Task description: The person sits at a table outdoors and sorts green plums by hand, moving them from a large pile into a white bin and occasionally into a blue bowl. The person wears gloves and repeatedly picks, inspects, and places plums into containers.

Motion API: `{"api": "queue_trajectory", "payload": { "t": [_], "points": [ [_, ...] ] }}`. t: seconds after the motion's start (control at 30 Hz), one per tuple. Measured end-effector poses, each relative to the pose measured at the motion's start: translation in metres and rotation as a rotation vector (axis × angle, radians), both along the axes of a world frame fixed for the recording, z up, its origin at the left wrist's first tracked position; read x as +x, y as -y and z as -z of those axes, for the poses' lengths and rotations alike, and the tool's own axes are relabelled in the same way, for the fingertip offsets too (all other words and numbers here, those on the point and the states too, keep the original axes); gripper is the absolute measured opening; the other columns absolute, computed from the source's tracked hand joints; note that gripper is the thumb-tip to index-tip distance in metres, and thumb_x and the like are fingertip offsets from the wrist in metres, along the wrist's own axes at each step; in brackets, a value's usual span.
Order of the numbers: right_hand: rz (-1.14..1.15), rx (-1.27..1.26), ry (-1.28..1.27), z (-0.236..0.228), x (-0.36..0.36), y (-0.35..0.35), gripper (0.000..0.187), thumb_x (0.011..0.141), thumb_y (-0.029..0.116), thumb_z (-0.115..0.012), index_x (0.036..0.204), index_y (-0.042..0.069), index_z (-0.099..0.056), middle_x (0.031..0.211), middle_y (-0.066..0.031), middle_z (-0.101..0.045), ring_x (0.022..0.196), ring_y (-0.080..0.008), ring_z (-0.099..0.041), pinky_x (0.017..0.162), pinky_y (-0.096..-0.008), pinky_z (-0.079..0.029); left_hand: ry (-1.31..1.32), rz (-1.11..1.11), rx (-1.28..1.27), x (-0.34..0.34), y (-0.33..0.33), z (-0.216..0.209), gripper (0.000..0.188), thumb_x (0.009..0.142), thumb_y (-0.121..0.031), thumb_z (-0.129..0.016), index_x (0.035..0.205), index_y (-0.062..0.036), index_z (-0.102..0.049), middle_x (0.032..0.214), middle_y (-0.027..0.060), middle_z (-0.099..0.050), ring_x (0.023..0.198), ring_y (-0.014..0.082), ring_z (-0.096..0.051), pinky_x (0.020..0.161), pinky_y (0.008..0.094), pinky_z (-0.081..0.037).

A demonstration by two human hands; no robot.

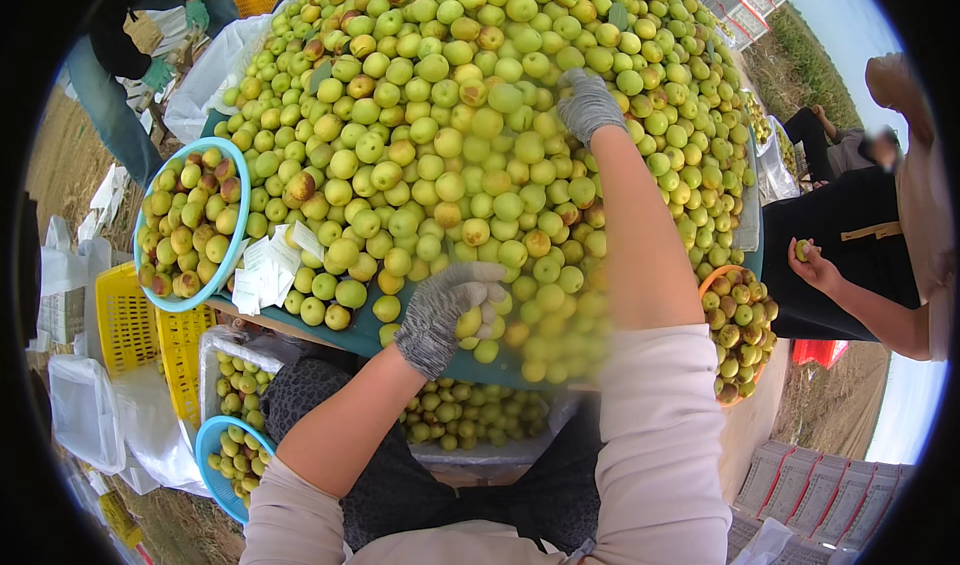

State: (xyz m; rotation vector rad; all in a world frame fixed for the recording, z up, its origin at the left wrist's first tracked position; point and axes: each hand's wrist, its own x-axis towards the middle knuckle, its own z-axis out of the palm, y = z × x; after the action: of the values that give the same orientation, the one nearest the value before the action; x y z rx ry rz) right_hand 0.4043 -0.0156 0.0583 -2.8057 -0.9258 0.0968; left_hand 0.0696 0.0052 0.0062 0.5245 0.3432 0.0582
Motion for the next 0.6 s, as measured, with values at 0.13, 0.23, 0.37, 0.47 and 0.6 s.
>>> {"api": "queue_trajectory", "payload": {
  "t": [0.13,0.23,0.37,0.47,0.6],
  "points": [
    [-0.109,-0.241,-0.022,0.000,-0.015,0.011,0.040,0.092,0.028,-0.057,0.130,0.021,-0.048,0.128,-0.0199,-0.050,0.114,-0.0355,-0.055,0.100,-0.0441,-0.045,-0.012,0.066,0.068,0.002,0.001,-0.005,0.034,0.089,-0.017,-0.065,0.115,0.0045,-0.060,0.093,0.0111,-0.065,0.069,0.0157,-0.061,0.056,0.0282,-0.053],
    [-0.092,-0.148,-0.146,0.005,-0.035,0.023,0.044,0.092,0.031,-0.058,0.132,0.017,-0.046,0.127,-0.0208,-0.056,0.115,-0.0368,-0.056,0.101,-0.0447,-0.044,-0.045,0.011,0.138,-0.003,0.004,-0.018,0.028,0.091,-0.014,-0.058,0.112,0.0032,-0.060,0.091,0.0114,-0.064,0.065,0.0161,-0.060,0.057,0.0275,-0.052],
    [-0.142,0.118,0.020,0.018,-0.082,0.074,0.043,0.087,0.021,-0.066,0.126,0.013,-0.048,0.110,-0.0134,-0.064,0.100,-0.0314,-0.063,0.089,-0.0402,-0.051,0.017,-0.134,0.100,-0.021,-0.008,-0.049,0.025,0.092,-0.014,-0.055,0.110,0.0020,-0.059,0.089,0.0108,-0.063,0.067,0.0183,-0.061,0.053,0.0292,-0.052],
    [-0.070,0.582,-0.009,0.031,-0.143,0.120,0.035,0.088,0.018,-0.066,0.117,0.010,-0.049,0.095,-0.0099,-0.063,0.084,-0.0242,-0.064,0.074,-0.0341,-0.055,0.173,-0.329,-0.097,-0.061,-0.040,-0.065,0.030,0.089,-0.016,-0.059,0.113,0.0013,-0.057,0.091,0.0117,-0.062,0.071,0.0198,-0.062,0.052,0.0298,-0.053],
    [0.157,1.094,-1.159,0.028,-0.251,0.198,0.041,0.087,0.032,-0.067,0.119,0.014,-0.048,0.075,-0.0078,-0.051,0.043,-0.0148,-0.047,0.034,-0.0232,-0.038,0.016,-0.984,0.225,-0.162,-0.098,-0.041,0.039,0.083,-0.021,-0.068,0.115,-0.0021,-0.057,0.097,0.0106,-0.062,0.083,0.0211,-0.062,0.059,0.0290,-0.055]
  ]
}}
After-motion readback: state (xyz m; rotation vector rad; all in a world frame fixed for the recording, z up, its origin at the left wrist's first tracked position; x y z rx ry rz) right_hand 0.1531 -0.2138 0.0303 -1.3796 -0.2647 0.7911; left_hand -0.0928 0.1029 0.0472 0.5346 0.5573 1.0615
